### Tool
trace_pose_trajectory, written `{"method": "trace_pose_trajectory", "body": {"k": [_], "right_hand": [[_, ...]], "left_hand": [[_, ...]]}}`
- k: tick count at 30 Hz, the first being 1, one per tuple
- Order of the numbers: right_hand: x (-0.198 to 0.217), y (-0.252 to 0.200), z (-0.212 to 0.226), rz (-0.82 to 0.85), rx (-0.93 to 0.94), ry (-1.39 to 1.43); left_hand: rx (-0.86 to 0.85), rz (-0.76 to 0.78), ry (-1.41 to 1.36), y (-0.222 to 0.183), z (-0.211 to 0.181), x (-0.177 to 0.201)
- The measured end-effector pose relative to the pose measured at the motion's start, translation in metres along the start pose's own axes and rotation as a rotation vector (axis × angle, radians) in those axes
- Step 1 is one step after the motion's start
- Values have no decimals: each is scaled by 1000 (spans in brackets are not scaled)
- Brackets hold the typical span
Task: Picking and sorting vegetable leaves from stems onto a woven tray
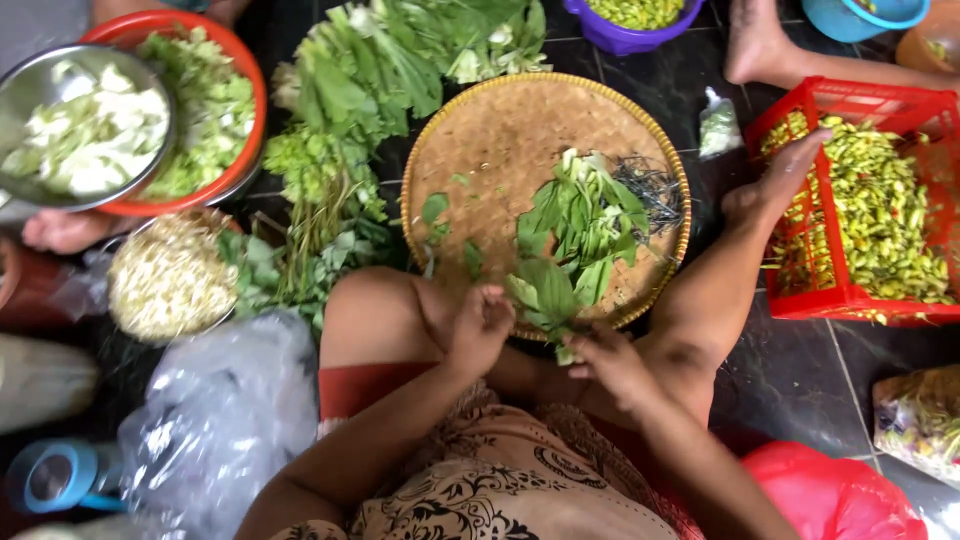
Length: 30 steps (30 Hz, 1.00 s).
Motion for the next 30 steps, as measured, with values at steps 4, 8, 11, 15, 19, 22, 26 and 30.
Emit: {"method": "trace_pose_trajectory", "body": {"k": [4,8,11,15,19,22,26,30], "right_hand": [[10,47,63,-116,-55,-78],[-12,92,203,-153,195,-533],[-29,149,299,-118,499,-354],[-29,250,316,-290,405,-283],[-27,407,200,-412,985,-1944],[-12,390,131,-271,515,-1260],[-5,403,98,-497,119,-1092],[-7,422,93,-725,132,-1061]], "left_hand": [[98,16,8,77,23,-15],[209,-158,-70,136,31,-19],[66,-169,-86,180,90,-2],[449,-130,-93,183,76,18],[35,-103,-351,188,84,2],[473,46,156,164,91,-21],[437,185,278,159,134,-44],[542,302,115,150,103,-47]]}}
Point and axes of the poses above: each hand's wrist, its own y-axis towards the middle knuckle, its own x-axis out of the back of the hand, z = x × y, the point moved 7 cm from there along y, towards the middle knuckle, and after that the axes turned 6 degrees about -z, right-handed, at the moved point
